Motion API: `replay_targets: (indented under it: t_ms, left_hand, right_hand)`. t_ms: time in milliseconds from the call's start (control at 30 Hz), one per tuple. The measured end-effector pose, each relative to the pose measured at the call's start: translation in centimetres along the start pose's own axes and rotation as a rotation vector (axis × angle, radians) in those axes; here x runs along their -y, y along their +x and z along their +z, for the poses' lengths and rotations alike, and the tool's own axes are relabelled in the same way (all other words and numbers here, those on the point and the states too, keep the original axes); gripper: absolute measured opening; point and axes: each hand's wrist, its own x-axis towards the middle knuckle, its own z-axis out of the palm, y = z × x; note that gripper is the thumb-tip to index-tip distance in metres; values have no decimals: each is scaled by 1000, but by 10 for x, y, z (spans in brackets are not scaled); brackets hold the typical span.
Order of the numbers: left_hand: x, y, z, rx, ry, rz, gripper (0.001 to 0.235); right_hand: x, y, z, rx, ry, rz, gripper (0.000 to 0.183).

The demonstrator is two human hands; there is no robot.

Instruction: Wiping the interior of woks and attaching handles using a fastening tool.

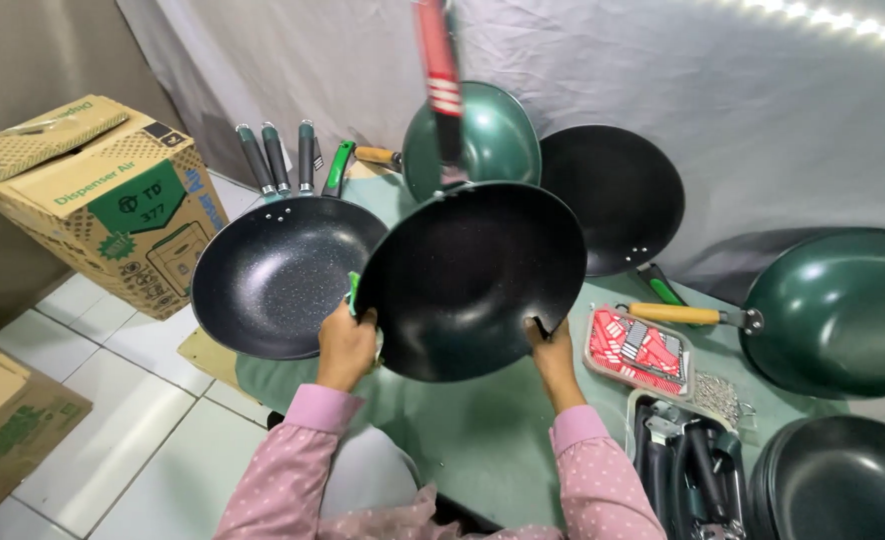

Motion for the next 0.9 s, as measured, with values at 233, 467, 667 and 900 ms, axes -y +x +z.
replay_targets:
  t_ms: [233, 467, 667, 900]
  left_hand:
    - [-11, -21, -53, -124, -145, -191, 33]
    - [-34, -42, -98, -446, -199, -87, 44]
    - [7, -25, -107, -664, -60, 69, 40]
    - [107, 22, -133, -705, 200, 32, 24]
  right_hand:
    - [13, -7, 30, 74, 276, -18, 54]
    - [76, -29, 92, 154, 334, 18, 39]
    - [87, -19, 152, 226, 111, 60, 37]
    - [112, -28, 201, 348, -134, -1, 26]
